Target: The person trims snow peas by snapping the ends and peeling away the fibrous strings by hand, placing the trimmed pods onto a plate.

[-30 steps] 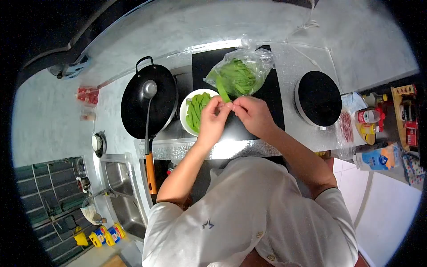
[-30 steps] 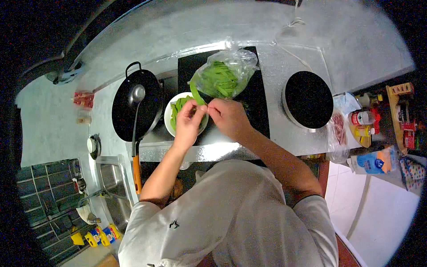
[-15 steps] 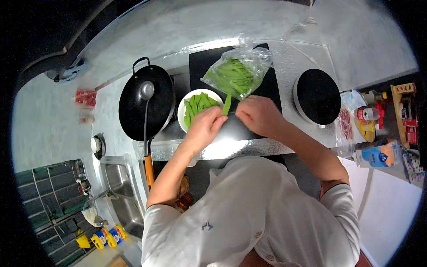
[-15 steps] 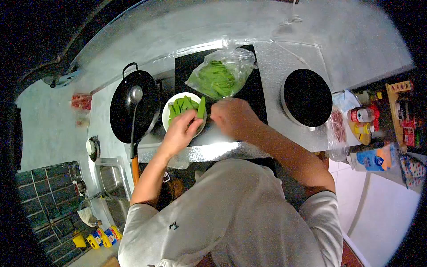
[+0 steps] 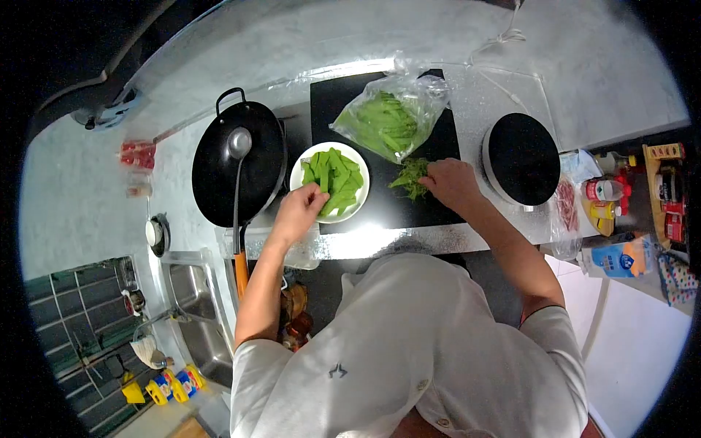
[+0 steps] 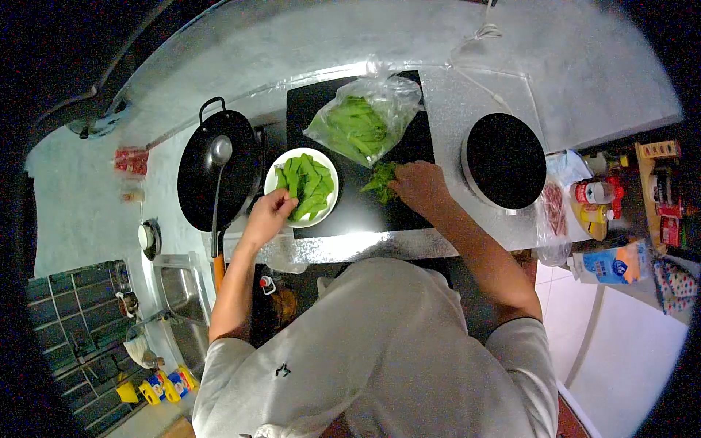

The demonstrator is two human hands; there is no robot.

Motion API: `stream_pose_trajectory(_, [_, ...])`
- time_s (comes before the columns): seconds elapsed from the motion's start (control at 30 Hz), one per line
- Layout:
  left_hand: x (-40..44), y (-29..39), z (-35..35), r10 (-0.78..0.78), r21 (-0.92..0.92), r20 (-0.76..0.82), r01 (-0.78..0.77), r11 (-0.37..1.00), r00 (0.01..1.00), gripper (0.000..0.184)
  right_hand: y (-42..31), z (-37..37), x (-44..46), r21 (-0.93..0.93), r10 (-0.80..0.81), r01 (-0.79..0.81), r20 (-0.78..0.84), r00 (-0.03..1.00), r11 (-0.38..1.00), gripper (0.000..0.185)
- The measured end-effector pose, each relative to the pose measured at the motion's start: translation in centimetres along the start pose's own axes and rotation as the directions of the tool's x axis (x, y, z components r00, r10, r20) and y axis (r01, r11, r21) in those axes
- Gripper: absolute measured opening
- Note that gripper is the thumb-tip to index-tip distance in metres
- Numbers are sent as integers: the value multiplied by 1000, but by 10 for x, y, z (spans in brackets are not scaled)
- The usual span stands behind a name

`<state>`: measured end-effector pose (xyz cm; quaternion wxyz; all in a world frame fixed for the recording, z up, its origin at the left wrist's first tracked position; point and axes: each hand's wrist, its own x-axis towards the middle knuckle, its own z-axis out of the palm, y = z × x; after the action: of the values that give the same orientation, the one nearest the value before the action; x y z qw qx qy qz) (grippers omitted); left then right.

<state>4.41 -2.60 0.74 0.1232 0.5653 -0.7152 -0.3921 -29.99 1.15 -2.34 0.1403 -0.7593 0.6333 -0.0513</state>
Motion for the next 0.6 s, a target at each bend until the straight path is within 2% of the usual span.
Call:
stream_pose_trajectory(0.1, [3, -4, 4, -30, 18, -51, 31, 999, 998, 24, 5, 4, 2, -24, -53, 51, -50, 997, 998, 14])
stream_pose_trajectory(0.17, [4, -6, 6, -30, 143, -110, 45, 989, 993, 29, 11, 0, 5, -23, -80, 78, -78, 994, 997, 11])
stream_pose_trajectory(0.2, [5, -5, 7, -30, 141, -111, 45, 989, 993, 29, 10, -5, 10, -24, -81, 79, -78, 994, 997, 11])
stream_pose_trajectory(0.27, [4, 2, 7, -62, 378, -165, 121, 918, 984, 33, 4, -18, 28, -41, -83, 76, -215, 973, 996, 10])
stream_pose_trajectory(0.3, [3, 4, 7, -63, 377, -167, 123, 918, 984, 33, 4, -15, 42, -42, -85, 78, -215, 973, 996, 10])
stream_pose_trajectory(0.37, [1, 8, 8, -45, 440, -211, 136, 888, 976, 34, 7, -3, 72, -62, -175, 165, -416, 892, 984, 9])
stream_pose_trajectory(0.4, [-1, 12, 8, -43, 440, -212, 135, 888, 976, 34, 9, -1, 85, -63, -176, 165, -418, 891, 984, 9])
stream_pose_trajectory(0.47, [-7, 18, 7, 24, 399, -270, 89, 913, 963, 31, 11, 2, 106, -195, -207, 144, -362, 909, 970, 8])
stream_pose_trajectory(0.6, [-20, 19, 5, 91, 346, -336, 33, 938, 938, 28, 19, 4, 112, -234, -293, 220, -351, 889, 947, 8])
